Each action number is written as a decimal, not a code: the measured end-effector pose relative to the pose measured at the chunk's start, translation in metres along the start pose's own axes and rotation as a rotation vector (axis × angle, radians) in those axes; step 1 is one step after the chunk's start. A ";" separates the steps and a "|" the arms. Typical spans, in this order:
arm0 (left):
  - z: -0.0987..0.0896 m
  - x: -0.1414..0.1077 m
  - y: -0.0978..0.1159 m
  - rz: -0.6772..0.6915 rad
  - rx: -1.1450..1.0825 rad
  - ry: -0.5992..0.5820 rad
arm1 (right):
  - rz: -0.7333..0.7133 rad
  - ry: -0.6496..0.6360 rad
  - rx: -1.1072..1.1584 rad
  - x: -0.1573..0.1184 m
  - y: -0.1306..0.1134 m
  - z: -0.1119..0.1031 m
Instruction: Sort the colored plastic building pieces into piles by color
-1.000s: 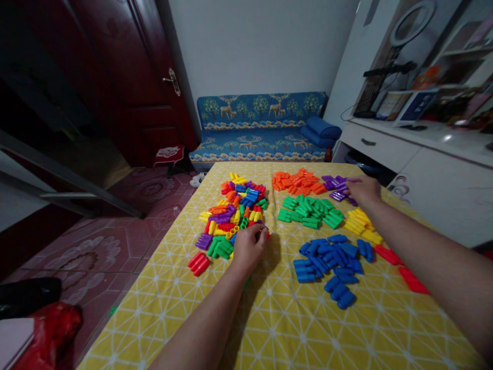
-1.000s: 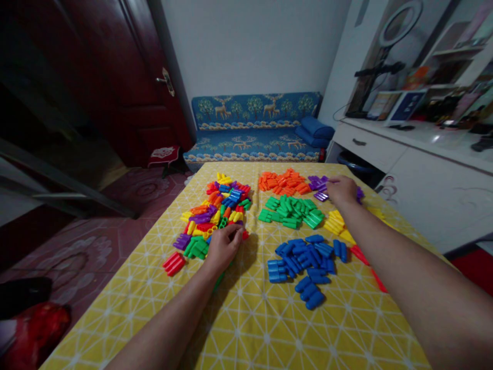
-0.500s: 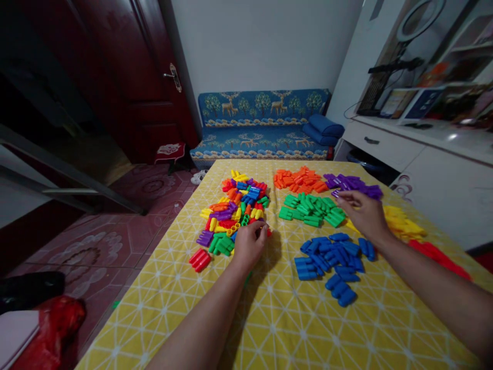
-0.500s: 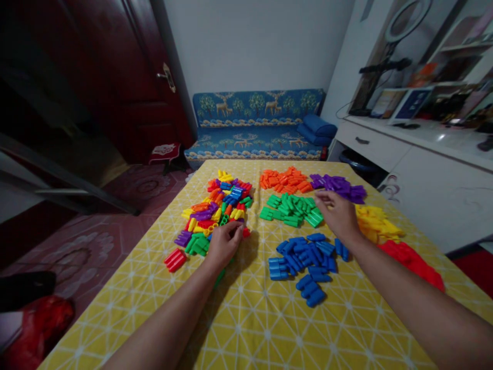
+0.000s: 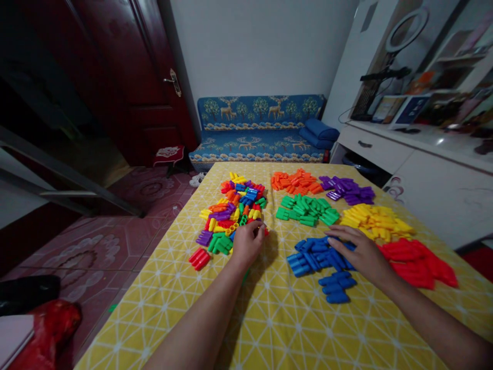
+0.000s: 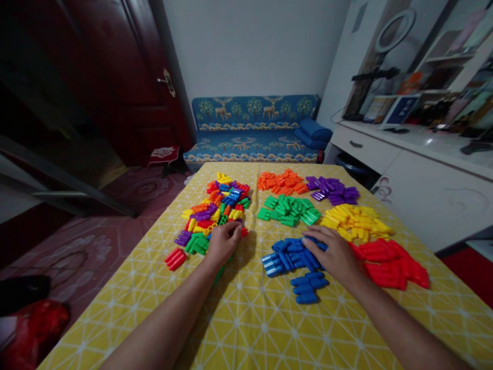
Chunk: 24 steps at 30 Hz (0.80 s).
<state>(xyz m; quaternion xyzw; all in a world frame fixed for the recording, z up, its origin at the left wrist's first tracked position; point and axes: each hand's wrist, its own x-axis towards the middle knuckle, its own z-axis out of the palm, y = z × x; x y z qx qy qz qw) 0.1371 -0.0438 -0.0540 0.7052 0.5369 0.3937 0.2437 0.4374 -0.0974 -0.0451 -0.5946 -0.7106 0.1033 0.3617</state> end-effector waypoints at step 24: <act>-0.035 0.035 0.009 0.091 -0.054 0.195 | 0.375 0.187 0.924 0.011 -0.142 0.167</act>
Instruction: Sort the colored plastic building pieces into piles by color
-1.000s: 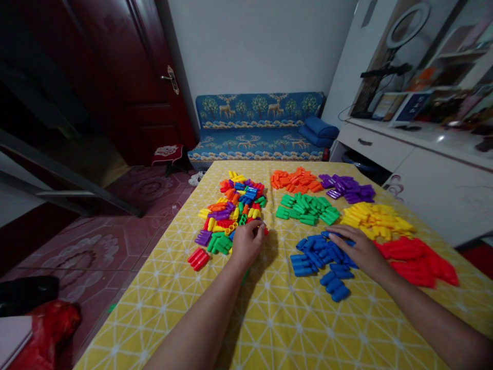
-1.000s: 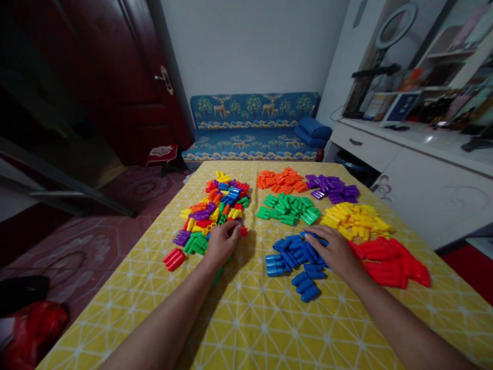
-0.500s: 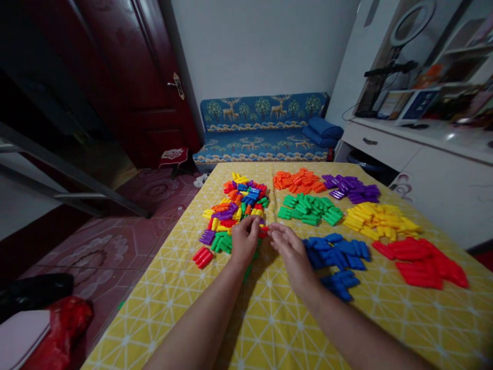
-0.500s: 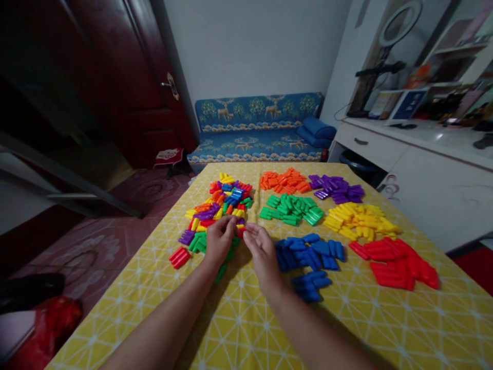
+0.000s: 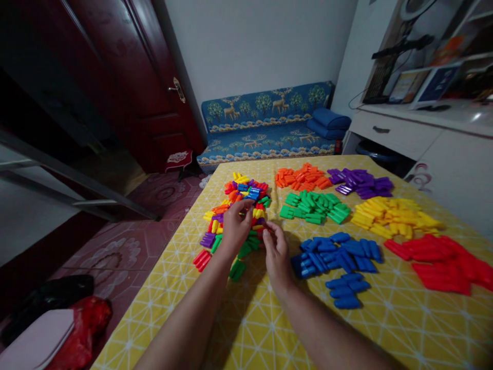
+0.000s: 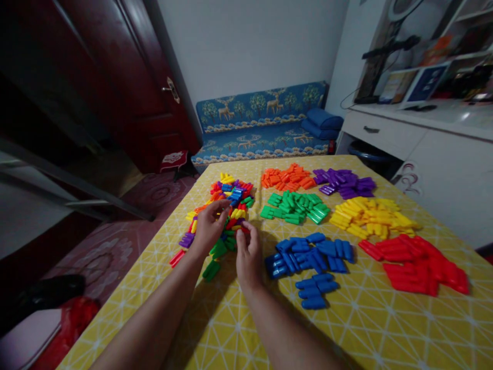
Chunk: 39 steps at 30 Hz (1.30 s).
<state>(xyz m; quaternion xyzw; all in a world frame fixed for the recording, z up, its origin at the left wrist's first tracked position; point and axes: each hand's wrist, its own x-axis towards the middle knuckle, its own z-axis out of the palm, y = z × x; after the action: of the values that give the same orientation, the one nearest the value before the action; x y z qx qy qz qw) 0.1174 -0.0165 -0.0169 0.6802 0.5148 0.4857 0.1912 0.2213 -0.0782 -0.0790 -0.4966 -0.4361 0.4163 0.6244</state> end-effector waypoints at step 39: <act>0.051 -0.046 0.026 -0.489 -0.768 0.119 | -0.096 0.269 0.119 0.002 -0.010 -0.005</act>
<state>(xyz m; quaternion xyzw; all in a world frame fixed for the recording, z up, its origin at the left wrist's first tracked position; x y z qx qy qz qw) 0.1750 -0.0552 -0.0413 0.3896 0.4528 0.6203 0.5084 0.2277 -0.0790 -0.0694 -0.4886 -0.3464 0.3410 0.7246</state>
